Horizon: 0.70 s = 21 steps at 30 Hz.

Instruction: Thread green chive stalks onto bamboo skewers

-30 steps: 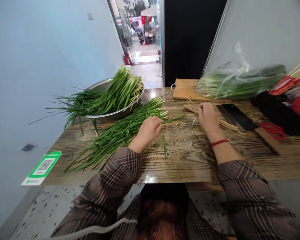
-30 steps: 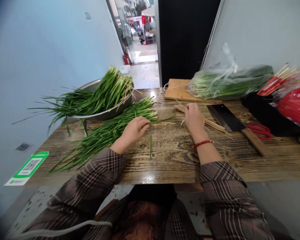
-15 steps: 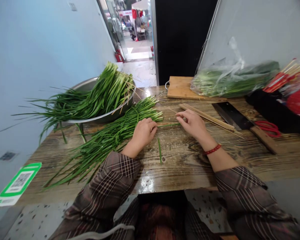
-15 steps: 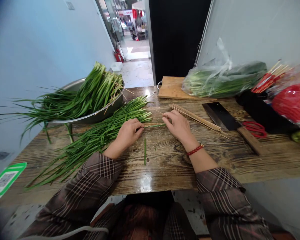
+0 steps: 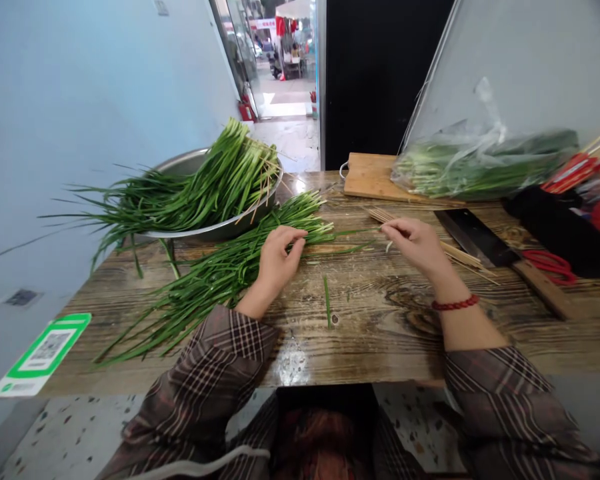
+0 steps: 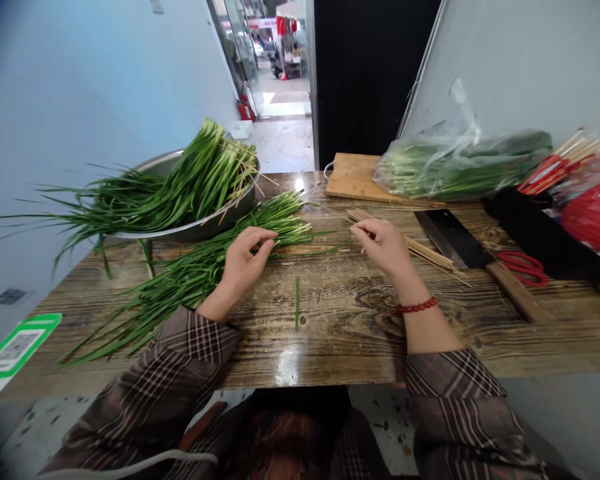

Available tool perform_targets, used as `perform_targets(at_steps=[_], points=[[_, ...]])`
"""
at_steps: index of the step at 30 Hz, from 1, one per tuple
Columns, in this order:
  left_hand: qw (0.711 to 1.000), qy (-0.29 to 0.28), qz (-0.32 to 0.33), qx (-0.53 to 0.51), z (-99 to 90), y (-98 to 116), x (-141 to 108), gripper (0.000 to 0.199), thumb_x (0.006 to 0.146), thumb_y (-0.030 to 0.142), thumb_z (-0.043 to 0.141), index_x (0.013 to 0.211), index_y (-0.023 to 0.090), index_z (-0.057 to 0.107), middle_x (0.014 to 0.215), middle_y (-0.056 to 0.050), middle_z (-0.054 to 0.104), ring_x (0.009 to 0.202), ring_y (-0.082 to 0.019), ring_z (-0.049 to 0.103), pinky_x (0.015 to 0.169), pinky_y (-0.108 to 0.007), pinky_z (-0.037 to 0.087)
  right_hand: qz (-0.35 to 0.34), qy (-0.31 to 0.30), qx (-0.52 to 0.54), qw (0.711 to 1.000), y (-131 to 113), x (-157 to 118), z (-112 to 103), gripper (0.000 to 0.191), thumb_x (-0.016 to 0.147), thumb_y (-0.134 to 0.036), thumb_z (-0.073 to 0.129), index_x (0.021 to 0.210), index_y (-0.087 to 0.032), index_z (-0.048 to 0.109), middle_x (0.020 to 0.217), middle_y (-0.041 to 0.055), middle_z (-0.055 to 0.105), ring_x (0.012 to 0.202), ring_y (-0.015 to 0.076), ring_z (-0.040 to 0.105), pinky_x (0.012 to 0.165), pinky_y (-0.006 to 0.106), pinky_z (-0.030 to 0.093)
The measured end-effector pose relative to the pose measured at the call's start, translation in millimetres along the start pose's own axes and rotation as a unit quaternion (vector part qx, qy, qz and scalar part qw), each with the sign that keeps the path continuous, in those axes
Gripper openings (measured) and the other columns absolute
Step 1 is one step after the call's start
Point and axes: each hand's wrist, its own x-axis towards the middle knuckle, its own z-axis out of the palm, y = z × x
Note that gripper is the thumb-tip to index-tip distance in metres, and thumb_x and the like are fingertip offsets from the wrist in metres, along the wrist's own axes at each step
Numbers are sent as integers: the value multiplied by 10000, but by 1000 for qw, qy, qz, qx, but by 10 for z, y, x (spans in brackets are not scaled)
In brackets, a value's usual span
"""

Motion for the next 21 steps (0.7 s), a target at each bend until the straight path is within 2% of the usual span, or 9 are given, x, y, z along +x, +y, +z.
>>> perform_targets(at_steps=[3, 6, 9, 11, 15, 21], points=[[995, 98, 16, -1, -85, 88, 0, 157, 884, 193, 529, 936, 153, 672, 887, -57, 663, 852, -158, 589, 727, -281, 457, 41, 52, 66, 996, -62, -8, 1, 310, 886, -383, 522, 709, -172, 663, 722, 40, 680, 669, 161, 591, 641, 276, 417], [986, 130, 99, 42, -127, 241, -53, 166, 884, 170, 533, 990, 169, 661, 900, -58, 659, 865, -160, 575, 768, -303, 453, 35, 30, 110, 993, -189, -38, 70, 333, 897, -394, 512, 686, -174, 644, 681, 21, 657, 643, 142, 578, 626, 257, 415], [975, 60, 192, 93, -83, 390, -143, 189, 873, 160, 551, 1028, 198, 654, 946, -63, 671, 886, -170, 572, 781, -321, 432, -9, -61, 102, 993, -325, -79, 144, 293, 890, -369, 538, 722, -169, 671, 663, 17, 647, 645, 144, 579, 631, 261, 418], [967, -1, 225, 121, -29, 455, -190, 190, 878, 167, 549, 1033, 207, 652, 1021, -70, 676, 952, -185, 575, 821, -342, 418, -49, -117, 94, 987, -399, -109, 179, 266, 885, -347, 557, 736, -170, 687, 700, 28, 670, 669, 149, 591, 651, 268, 426], [962, -62, 217, 155, 56, 486, -232, 190, 902, 214, 524, 1052, 194, 638, 1136, -87, 653, 1061, -210, 560, 936, -397, 382, -124, -190, 82, 971, -475, -159, 233, 214, 897, -307, 562, 799, -188, 710, 747, 37, 696, 698, 150, 596, 672, 273, 433], [947, -163, 197, 193, 81, 504, -294, 230, 950, 276, 441, 1023, 161, 626, 841, -52, 647, 798, -171, 573, 737, -303, 437, -177, -218, 62, 958, -467, -196, 297, 188, 907, -277, 556, 825, -198, 705, 786, 40, 707, 736, 158, 598, 705, 286, 442]])
